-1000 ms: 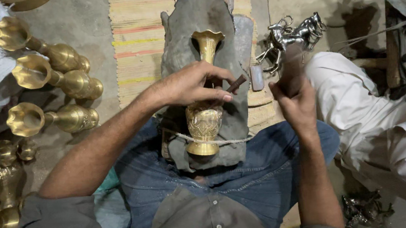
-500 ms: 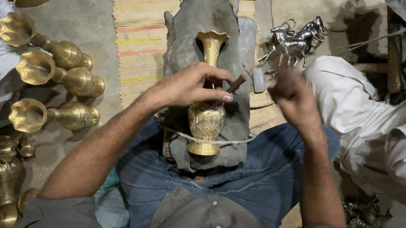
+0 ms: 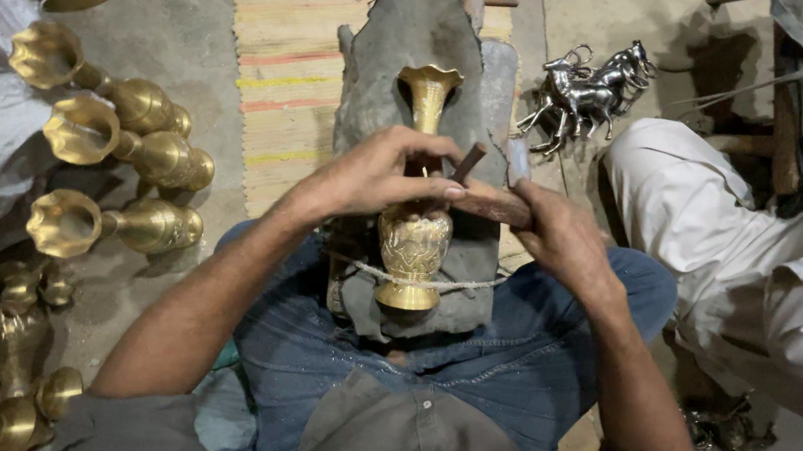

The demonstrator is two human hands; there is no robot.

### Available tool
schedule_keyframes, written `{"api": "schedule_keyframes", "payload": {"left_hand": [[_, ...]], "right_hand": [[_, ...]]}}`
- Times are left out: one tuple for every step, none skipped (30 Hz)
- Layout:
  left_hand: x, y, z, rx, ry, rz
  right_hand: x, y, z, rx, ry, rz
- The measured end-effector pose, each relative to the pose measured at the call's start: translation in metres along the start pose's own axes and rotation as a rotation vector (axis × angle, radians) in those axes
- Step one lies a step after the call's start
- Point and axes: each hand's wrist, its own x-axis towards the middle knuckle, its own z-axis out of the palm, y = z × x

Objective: The person sits cross-legged on the floor with a brass vase held against a padded rest on their lap. They hold a chisel against the vase surface and strike it with a wooden mallet, working around the body of the vase to deepen engraved decorative patterns, repositioning the vase and chisel as they go.

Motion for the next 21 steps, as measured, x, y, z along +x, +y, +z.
{"api": "schedule_keyframes", "payload": {"left_hand": [[0.000,0.000,0.001,-0.005,-0.002,-0.036],[0.000,0.000,0.001,0.004,0.007,-0.016],[0.001,0.000,0.001,0.016,0.012,0.009],[0.002,0.000,0.001,0.025,0.014,0.033],[0.002,0.001,0.001,-0.006,0.008,0.032],[0.002,0.001,0.000,-0.036,0.004,0.029],[0.002,0.001,0.000,-0.067,0.003,0.022],[0.001,0.002,-0.001,-0.164,-0.018,0.005],[0.000,0.002,-0.001,-0.259,-0.042,-0.010],[-0.001,0.002,-0.002,-0.351,-0.064,-0.023],[-0.001,0.002,-0.002,-0.270,-0.057,-0.026],[-0.002,0.003,-0.003,-0.192,-0.050,-0.031],[-0.002,0.003,-0.003,-0.117,-0.047,-0.037],[-0.003,0.003,-0.002,-0.063,-0.031,-0.030],[-0.003,0.003,-0.002,-0.006,-0.012,-0.023],[-0.003,0.003,-0.002,0.052,0.008,-0.017],[-0.003,0.004,-0.002,0.037,0.005,0.009],[-0.003,0.004,-0.002,0.026,0.001,0.036],[-0.002,0.005,-0.002,0.017,-0.002,0.065],[-0.002,0.005,-0.003,0.040,-0.017,0.010],[-0.001,0.006,-0.003,0.062,-0.033,-0.046]], "right_hand": [[0.000,0.000,-0.001,-0.031,-0.008,0.040],[0.000,0.000,-0.002,-0.063,-0.009,0.081],[0.001,0.001,-0.005,-0.006,0.034,0.110],[0.002,0.001,-0.008,0.050,0.076,0.143],[0.002,0.002,-0.012,0.106,0.118,0.177],[0.003,0.002,-0.015,0.072,0.130,0.196],[0.003,0.002,-0.018,0.038,0.136,0.213],[0.003,0.001,-0.021,0.005,0.141,0.230],[0.003,0.001,-0.023,0.005,0.132,0.229],[0.004,0.001,-0.024,0.004,0.127,0.226],[0.005,0.002,-0.025,0.004,0.120,0.220],[0.006,0.002,-0.024,0.048,0.157,0.223],[0.008,0.003,-0.023,0.090,0.192,0.230],[0.009,0.004,-0.023,0.132,0.230,0.237],[0.011,0.005,-0.022,0.278,0.242,0.261],[0.013,0.006,-0.021,0.424,0.250,0.284],[0.014,0.007,-0.021,0.569,0.255,0.309],[0.014,0.007,-0.022,0.373,0.185,0.260],[0.015,0.007,-0.025,0.177,0.118,0.209],[0.015,0.007,-0.027,-0.019,0.046,0.154],[0.015,0.007,-0.029,0.190,0.108,0.128]]}}
